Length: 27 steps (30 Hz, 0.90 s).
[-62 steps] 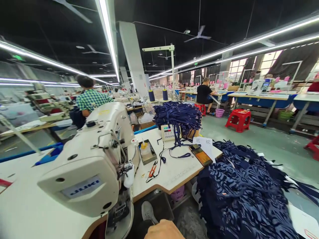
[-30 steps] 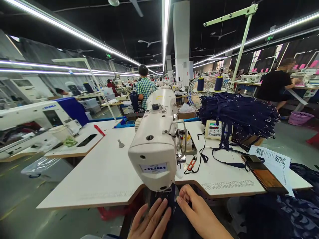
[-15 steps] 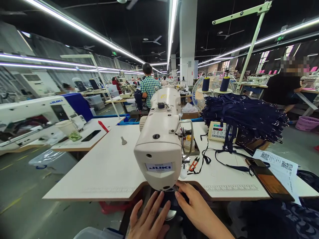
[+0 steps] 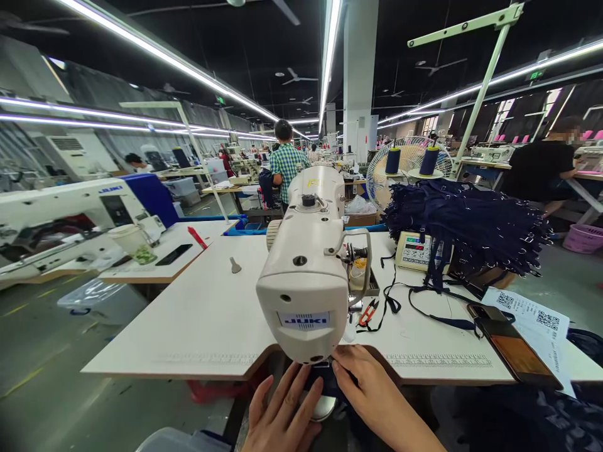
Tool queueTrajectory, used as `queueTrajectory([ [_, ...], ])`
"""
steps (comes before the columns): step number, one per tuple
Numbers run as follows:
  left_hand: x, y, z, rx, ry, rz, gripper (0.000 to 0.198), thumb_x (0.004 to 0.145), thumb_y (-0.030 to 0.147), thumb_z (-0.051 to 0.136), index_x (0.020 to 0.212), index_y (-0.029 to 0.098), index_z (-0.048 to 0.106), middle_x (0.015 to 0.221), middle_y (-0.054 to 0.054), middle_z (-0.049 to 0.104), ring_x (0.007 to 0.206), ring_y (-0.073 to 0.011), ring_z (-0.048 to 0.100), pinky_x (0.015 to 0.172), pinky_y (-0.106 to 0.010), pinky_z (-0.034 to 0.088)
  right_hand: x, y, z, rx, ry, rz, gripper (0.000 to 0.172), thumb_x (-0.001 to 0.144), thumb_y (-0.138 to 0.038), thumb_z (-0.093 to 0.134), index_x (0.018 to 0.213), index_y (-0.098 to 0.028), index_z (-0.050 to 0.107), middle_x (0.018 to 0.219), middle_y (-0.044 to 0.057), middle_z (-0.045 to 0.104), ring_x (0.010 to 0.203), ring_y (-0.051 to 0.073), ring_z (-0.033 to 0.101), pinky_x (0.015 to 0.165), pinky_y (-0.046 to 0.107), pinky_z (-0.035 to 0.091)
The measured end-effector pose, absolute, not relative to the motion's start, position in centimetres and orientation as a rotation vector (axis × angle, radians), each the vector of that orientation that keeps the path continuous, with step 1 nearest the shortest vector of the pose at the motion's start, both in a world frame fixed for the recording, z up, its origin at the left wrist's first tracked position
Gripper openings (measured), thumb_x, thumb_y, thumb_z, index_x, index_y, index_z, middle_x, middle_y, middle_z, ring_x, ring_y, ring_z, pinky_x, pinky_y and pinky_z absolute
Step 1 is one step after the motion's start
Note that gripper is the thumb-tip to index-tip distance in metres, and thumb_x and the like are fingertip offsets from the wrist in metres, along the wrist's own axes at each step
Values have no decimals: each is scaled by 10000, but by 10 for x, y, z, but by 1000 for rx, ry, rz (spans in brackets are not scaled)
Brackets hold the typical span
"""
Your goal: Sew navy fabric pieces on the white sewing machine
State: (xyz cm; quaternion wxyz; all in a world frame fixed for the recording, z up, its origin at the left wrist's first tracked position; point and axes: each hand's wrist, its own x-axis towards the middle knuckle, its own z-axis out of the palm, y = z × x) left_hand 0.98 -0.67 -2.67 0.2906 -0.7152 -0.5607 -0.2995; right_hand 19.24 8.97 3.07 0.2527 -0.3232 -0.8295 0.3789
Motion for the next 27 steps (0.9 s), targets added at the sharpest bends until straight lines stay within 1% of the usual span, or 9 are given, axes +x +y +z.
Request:
queueTrajectory([
  [3, 12, -5, -26, -1897, -1499, -868, 348, 964, 454, 490, 1280, 337, 575, 1302, 51, 622, 1268, -119, 489, 1209, -360, 79, 192, 90, 31, -908, -2245, 1039, 342, 1044, -378, 396, 1269, -272, 630, 1315, 64, 612, 1247, 256, 498, 1031, 385, 435],
  [7, 12, -5, -24, -1875, -1495, -871, 320, 971, 444, 477, 1243, 334, 606, 1275, 56, 641, 1193, -130, 561, 1205, -358, 97, 191, 89, 32, -905, -2239, 1019, 325, 1042, -362, 400, 1184, -259, 673, 1262, 71, 638, 1199, 267, 532, 991, 394, 463],
  [13, 10, -4, -26, -1893, -1490, -868, 333, 962, 433, 496, 1260, 326, 598, 1281, 32, 640, 1180, -145, 581, 1202, -360, 106, 190, 89, 30, -880, -2219, 1003, 303, 1039, -341, 406, 1108, -269, 692, 1170, 69, 668, 1155, 274, 555, 956, 401, 473],
  [17, 11, -3, -29, -1885, -1444, -883, 336, 953, 422, 514, 1258, 311, 600, 1267, 9, 651, 1205, -150, 560, 1198, -370, 119, 189, 88, 32, -864, -2221, 1015, 300, 1036, -343, 406, 1094, -258, 688, 1139, 77, 674, 1119, 274, 571, 937, 389, 478],
  [20, 12, -4, -28, -1866, -1472, -881, 326, 953, 454, 504, 1224, 316, 622, 1255, 15, 658, 1201, -145, 559, 1198, -359, 111, 188, 87, 32, -909, -2219, 1046, 294, 1032, -369, 403, 1090, -262, 671, 1147, 78, 659, 1114, 266, 569, 945, 383, 475],
  [22, 12, -4, -28, -1848, -1495, -860, 320, 964, 463, 478, 1208, 323, 631, 1252, 20, 659, 1180, -141, 572, 1199, -353, 105, 188, 87, 31, -942, -2216, 1055, 302, 1029, -392, 400, 1007, -251, 666, 1111, 80, 653, 1086, 262, 577, 921, 372, 485],
  [25, 10, -4, -27, -1825, -1470, -818, 312, 991, 420, 426, 1184, 316, 647, 1242, 8, 665, 1150, -139, 594, 1198, -358, 113, 188, 87, 28, -948, -2218, 1035, 341, 1025, -402, 392, 860, -226, 632, 1001, 80, 648, 1017, 254, 595, 872, 358, 493],
  [27, 6, -4, -28, -1812, -1430, -817, 321, 997, 408, 409, 1166, 298, 660, 1215, -12, 680, 1130, -141, 607, 1196, -366, 122, 188, 87, 28, -925, -2217, 1019, 347, 1027, -393, 381, 851, -220, 624, 980, 81, 647, 1013, 252, 593, 888, 361, 484],
])
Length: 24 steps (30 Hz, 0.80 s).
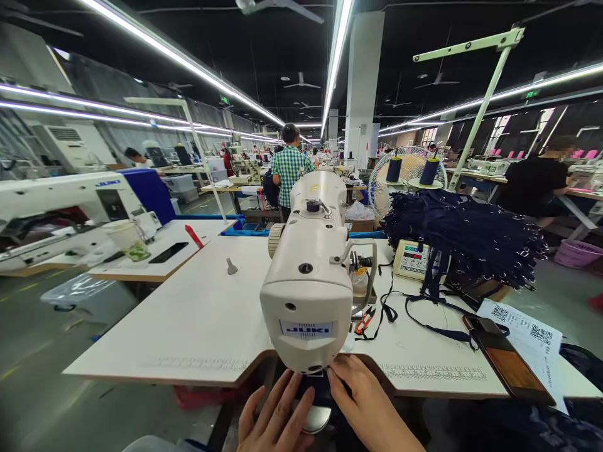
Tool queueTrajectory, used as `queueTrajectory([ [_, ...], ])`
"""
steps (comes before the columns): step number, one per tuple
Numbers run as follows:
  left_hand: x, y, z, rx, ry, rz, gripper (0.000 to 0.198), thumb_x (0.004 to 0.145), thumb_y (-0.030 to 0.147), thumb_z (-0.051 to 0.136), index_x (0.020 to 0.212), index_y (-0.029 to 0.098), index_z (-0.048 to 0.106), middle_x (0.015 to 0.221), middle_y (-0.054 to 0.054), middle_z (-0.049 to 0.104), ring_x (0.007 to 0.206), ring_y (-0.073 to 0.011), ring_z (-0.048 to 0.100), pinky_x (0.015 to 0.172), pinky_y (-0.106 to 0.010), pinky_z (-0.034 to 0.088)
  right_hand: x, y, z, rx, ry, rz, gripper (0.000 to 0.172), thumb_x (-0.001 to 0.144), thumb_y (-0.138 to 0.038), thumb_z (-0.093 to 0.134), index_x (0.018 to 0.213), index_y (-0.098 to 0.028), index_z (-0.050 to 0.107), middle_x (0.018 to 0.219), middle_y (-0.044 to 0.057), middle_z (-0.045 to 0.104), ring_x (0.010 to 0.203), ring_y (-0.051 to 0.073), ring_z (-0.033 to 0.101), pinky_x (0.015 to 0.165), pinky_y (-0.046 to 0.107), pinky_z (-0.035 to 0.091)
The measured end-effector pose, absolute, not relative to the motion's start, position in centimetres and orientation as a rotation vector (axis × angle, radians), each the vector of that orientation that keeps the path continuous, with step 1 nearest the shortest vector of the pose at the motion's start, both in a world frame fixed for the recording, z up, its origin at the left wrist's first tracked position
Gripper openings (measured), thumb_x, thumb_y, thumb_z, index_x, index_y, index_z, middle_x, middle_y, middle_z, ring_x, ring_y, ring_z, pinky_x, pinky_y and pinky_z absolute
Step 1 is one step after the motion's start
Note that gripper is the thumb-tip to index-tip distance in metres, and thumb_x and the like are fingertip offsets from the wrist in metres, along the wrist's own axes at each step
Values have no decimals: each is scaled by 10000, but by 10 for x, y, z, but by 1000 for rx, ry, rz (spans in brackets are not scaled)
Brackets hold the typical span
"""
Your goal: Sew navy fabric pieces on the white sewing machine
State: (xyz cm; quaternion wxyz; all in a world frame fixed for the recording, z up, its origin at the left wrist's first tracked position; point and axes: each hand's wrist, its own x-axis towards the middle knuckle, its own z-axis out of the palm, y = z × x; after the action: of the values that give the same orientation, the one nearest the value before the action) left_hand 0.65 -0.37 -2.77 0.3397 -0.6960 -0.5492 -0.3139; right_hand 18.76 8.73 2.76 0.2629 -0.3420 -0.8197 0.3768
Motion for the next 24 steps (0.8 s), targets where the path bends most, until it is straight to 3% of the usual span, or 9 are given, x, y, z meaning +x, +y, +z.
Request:
queueTrajectory([
  [6, 2, -4, -34, -1806, -1411, -747, 308, 989, 377, 430, 1175, 286, 658, 1226, -64, 671, 1130, -151, 613, 1183, -355, 146, 186, 87, 24, -891, -2176, 1015, 317, 1030, -386, 362, 957, -220, 622, 1044, 88, 638, 1047, 246, 569, 943, 369, 447],
  [12, 3, -4, -40, -1833, -1445, -765, 320, 993, 372, 418, 1238, 328, 619, 1216, -43, 669, 1144, -156, 600, 1107, -327, 266, 192, 86, -1, -1055, -2001, 1044, 270, 1000, -477, 419, 1007, -225, 518, 757, -26, 503, 698, 171, 530, 674, 279, 462],
  [19, 5, 3, -36, -1807, -1376, -814, 352, 1001, 437, 369, 1183, 328, 651, 1123, -52, 699, 1088, -161, 609, 1058, -333, 293, 221, 88, -55, -1055, -2133, 978, 330, 991, -486, 447, 890, -228, 627, 915, 41, 682, 880, 229, 634, 840, 346, 504],
  [22, 11, 5, -31, -1790, -1391, -839, 337, 1000, 436, 378, 1151, 335, 662, 1102, -38, 707, 1046, -161, 628, 1042, -340, 305, 237, 89, -80, -1098, -2142, 977, 286, 967, -487, 503, 975, -256, 671, 1018, 51, 713, 1020, 276, 637, 967, 410, 468],
  [24, 16, 3, -27, -1779, -1442, -890, 319, 984, 476, 411, 1112, 343, 672, 1070, -19, 715, 1000, -163, 648, 1046, -340, 300, 246, 89, -84, -1149, -2080, 1024, 246, 951, -471, 533, 1028, -274, 659, 1068, 43, 706, 1062, 278, 627, 977, 394, 465],
])
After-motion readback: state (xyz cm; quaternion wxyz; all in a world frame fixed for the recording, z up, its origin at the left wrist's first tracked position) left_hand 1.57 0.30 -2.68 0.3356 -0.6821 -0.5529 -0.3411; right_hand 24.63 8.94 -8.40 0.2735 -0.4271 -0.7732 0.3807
